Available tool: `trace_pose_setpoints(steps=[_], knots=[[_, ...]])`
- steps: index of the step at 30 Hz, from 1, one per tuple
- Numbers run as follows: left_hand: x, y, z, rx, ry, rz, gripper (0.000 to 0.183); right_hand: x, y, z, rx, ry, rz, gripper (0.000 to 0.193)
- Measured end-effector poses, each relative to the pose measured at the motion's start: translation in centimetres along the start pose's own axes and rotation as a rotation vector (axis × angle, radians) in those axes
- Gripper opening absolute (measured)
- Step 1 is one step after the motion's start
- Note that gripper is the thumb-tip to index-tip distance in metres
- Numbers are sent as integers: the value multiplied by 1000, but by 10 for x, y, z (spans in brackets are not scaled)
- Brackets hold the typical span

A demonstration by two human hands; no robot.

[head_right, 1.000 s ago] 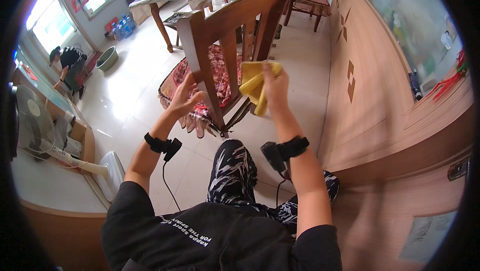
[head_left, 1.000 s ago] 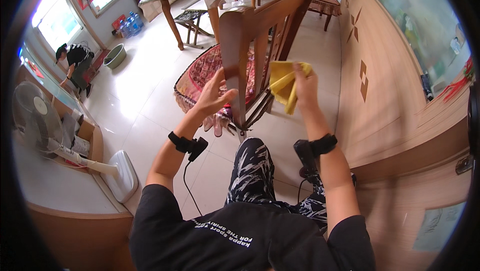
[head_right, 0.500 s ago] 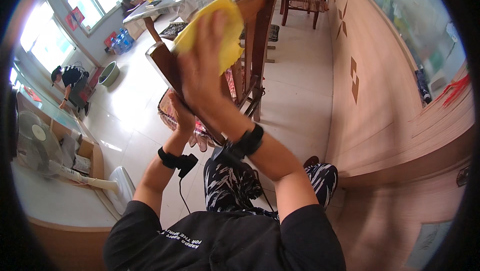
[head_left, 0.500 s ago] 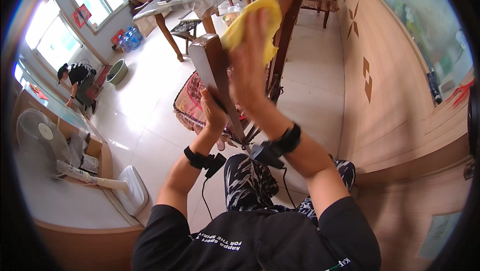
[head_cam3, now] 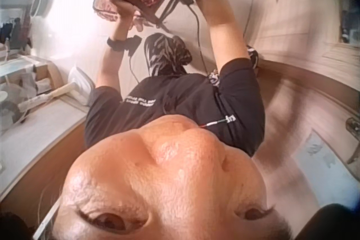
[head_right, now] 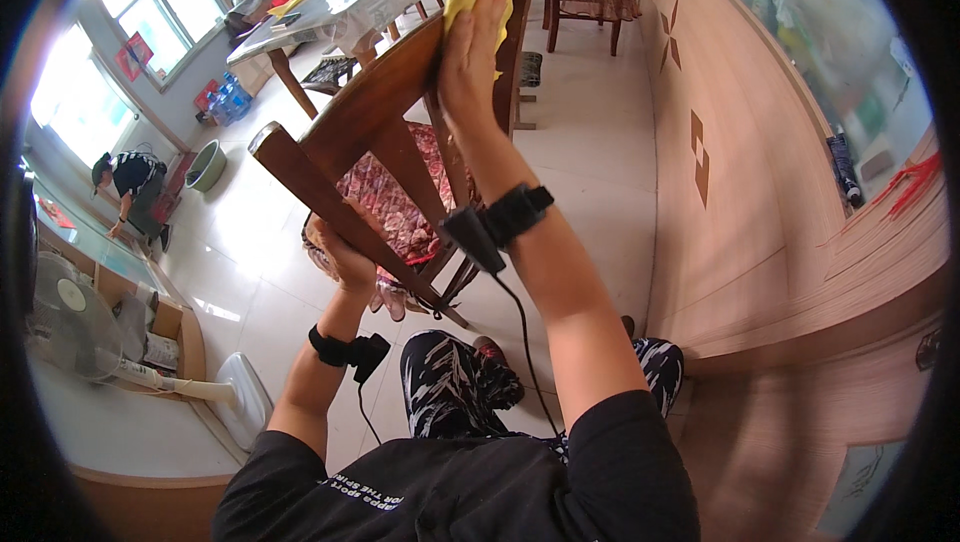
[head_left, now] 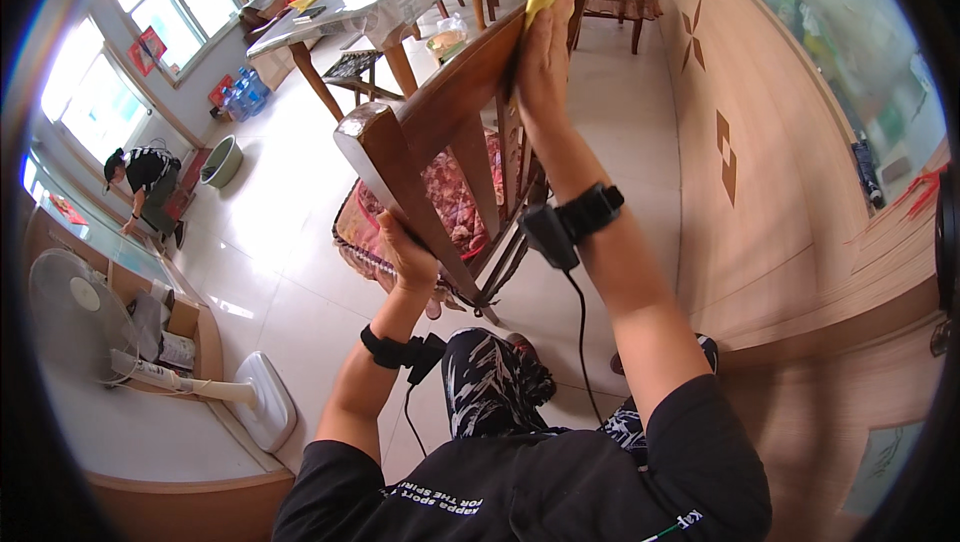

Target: The person wipes the wooden slats, backrest, and legs of a chair with a cloth.

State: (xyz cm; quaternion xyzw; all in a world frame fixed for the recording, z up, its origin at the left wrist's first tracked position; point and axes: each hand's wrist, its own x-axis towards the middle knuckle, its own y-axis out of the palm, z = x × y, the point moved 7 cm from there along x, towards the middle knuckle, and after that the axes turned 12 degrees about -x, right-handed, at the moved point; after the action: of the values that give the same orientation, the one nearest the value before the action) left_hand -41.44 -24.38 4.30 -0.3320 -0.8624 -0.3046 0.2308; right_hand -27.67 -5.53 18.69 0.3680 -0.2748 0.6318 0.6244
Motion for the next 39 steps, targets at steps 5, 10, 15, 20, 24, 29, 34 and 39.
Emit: trace_pose_setpoints(steps=[5,10,15,20,24,29,34,39], knots=[[2,9,-1,-31,17,46,64,26,-8,-36,30,39,-103,56],[-4,12,-15,15,73,-3,64,4,-10,-47,82,161,-79,44],[-6,6,-18,43,84,-26,65,-38,-22,-6,124,198,-66,28],[-6,8,-20,91,99,-11,64,-38,-30,13,-26,3,-99,26],[-6,-2,7,-48,-33,4,64,-13,-33,1,-147,-66,-125,26],[-4,-13,29,-112,-97,15,64,24,-28,-28,-151,62,-91,25],[-6,-6,18,-49,-36,63,60,24,-35,-38,-194,127,-133,24],[-9,-5,1,-12,35,-14,52,-22,-30,-26,-251,217,-28,23]])
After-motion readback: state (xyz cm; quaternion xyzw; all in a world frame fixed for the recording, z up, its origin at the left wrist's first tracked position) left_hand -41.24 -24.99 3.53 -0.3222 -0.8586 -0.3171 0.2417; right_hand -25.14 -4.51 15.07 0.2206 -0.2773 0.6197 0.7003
